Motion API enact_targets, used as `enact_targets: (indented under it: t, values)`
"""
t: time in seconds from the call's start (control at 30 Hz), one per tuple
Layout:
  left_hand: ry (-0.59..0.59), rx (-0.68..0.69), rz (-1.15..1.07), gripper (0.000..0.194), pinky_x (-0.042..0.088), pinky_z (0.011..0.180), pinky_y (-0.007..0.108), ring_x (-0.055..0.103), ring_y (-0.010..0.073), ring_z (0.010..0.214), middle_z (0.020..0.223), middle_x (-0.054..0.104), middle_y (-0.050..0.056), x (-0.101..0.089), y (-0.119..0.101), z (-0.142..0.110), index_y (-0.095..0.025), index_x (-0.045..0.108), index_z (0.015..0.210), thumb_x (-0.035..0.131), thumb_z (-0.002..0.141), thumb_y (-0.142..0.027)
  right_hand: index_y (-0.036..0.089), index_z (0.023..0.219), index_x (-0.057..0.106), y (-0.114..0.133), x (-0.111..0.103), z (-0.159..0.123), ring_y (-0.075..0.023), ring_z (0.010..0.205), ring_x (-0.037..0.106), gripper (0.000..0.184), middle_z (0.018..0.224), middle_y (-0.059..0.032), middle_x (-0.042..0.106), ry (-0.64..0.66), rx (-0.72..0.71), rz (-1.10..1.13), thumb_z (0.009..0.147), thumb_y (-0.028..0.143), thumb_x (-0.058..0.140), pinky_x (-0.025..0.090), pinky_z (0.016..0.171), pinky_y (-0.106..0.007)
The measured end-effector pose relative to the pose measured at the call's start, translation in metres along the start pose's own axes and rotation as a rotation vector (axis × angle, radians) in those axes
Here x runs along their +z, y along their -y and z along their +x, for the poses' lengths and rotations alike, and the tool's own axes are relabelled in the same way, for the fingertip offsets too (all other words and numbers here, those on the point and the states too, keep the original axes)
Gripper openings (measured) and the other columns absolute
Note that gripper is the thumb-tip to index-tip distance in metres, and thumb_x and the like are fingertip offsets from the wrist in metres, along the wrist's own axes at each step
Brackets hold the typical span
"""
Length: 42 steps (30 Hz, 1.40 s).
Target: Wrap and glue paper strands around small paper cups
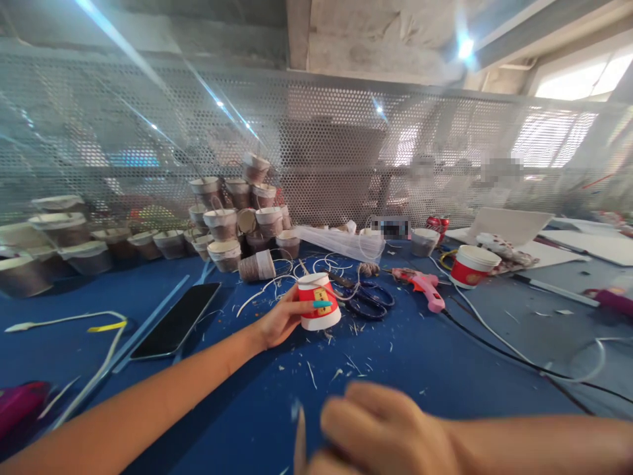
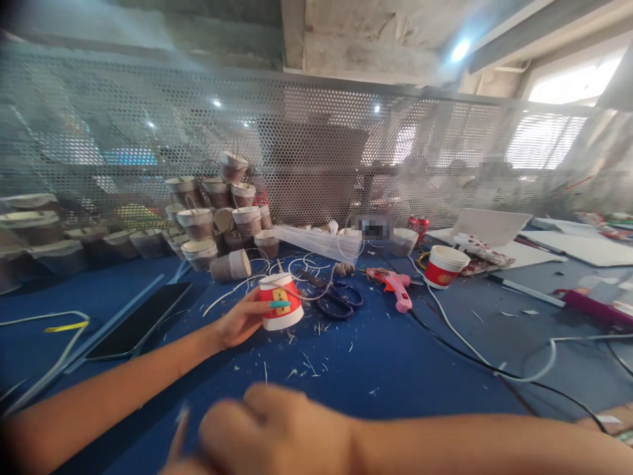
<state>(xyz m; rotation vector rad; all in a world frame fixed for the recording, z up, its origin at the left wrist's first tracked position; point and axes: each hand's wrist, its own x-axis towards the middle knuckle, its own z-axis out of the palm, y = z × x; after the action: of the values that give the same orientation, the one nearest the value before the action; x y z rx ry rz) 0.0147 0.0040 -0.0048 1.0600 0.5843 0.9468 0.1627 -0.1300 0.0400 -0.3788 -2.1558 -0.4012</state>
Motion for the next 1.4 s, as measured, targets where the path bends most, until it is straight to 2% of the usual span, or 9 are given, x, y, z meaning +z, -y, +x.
enact_targets:
  t: [0.07,0.13,0.27,0.37,0.47,0.73,0.83,1.1,1.4]
  values:
    - [0.000,0.003,-0.007,0.040,0.046,0.080,0.033,0.063,0.0202,0.085,0.093,0.068,0.004,0.001,0.000,-0.001,-0.014,0.059,0.099,0.068,0.061,-0.012,0.021,0.070,0.045,-0.033,0.008,0.005,-0.0102,0.055,0.045,0.011,0.057,0.0019,0.049,-0.171,-0.095,-0.021,0.080,0.017,0.045,0.040,0.048,-0.023]
    - [0.013,0.025,-0.017,0.038,0.047,0.077,0.031,0.063,0.0185,0.081,0.089,0.069,0.003,0.002,-0.001,-0.001,-0.015,0.060,0.097,0.069,0.060,-0.012,0.018,0.082,0.046,-0.062,0.016,0.004,-0.0158,0.071,0.051,0.005,0.070,-0.0032,0.055,-0.246,0.002,-0.158,0.077,0.017,0.047,0.045,0.062,-0.032]
    - [0.025,0.037,0.006,0.044,0.046,0.078,0.031,0.063,0.0193,0.085,0.093,0.068,0.005,0.001,-0.001,0.000,-0.015,0.057,0.103,0.069,0.061,-0.014,0.013,0.101,0.042,-0.100,0.030,-0.018,-0.0253,0.095,0.047,0.033,0.102,-0.0157,0.053,-0.036,0.443,-0.068,0.081,0.040,0.044,0.041,0.081,-0.047]
    - [0.018,0.032,0.005,0.046,0.045,0.081,0.034,0.063,0.0213,0.087,0.096,0.068,0.008,-0.001,0.000,0.002,-0.014,0.056,0.106,0.068,0.062,-0.016,0.017,0.092,0.044,-0.113,0.036,-0.036,-0.0193,0.081,0.051,0.034,0.087,-0.0077,0.055,0.202,0.692,0.248,0.088,0.047,0.029,0.043,0.073,-0.037]
    - [0.033,0.036,0.010,0.048,0.045,0.081,0.037,0.064,0.0229,0.085,0.096,0.068,0.010,-0.002,0.001,0.004,-0.013,0.054,0.108,0.067,0.062,-0.017,0.019,0.077,0.041,-0.121,0.038,-0.044,-0.0130,0.062,0.048,0.040,0.068,0.0003,0.050,0.253,0.859,0.440,0.089,0.052,0.022,0.040,0.062,-0.029]
    - [0.029,0.029,0.044,0.047,0.044,0.082,0.038,0.064,0.0241,0.085,0.093,0.068,0.011,0.001,-0.001,0.002,-0.012,0.056,0.106,0.067,0.062,-0.020,0.019,0.060,0.043,-0.126,0.045,-0.045,-0.0070,0.043,0.033,0.050,0.049,0.0048,0.037,0.084,0.986,0.808,0.083,0.061,0.031,0.026,0.042,-0.023]
    - [0.051,0.034,0.023,0.045,0.044,0.082,0.038,0.063,0.0241,0.085,0.093,0.068,0.010,0.001,-0.001,0.001,-0.012,0.056,0.105,0.066,0.062,-0.020,0.019,0.057,0.042,-0.124,0.044,-0.040,-0.0052,0.038,0.030,0.046,0.044,0.0066,0.037,0.010,1.071,0.934,0.077,0.060,0.044,0.022,0.038,-0.022]
    - [0.046,0.014,0.042,0.047,0.046,0.074,0.035,0.064,0.0215,0.079,0.090,0.068,0.008,-0.004,0.001,0.001,-0.013,0.056,0.107,0.066,0.061,-0.017,0.018,0.055,0.042,-0.119,0.036,-0.028,-0.0034,0.035,0.030,0.042,0.042,0.0062,0.042,-0.117,1.119,0.968,0.074,0.053,0.055,0.025,0.036,-0.019]
    - [0.012,0.010,0.125,0.062,0.045,0.081,0.039,0.063,0.0233,0.085,0.095,0.065,0.011,0.000,0.003,0.000,-0.013,0.049,0.108,0.078,0.054,-0.018,0.018,0.056,0.046,-0.124,0.033,-0.027,-0.0034,0.034,0.033,0.039,0.041,0.0062,0.042,-0.233,1.082,0.992,0.075,0.050,0.056,0.025,0.035,-0.019]
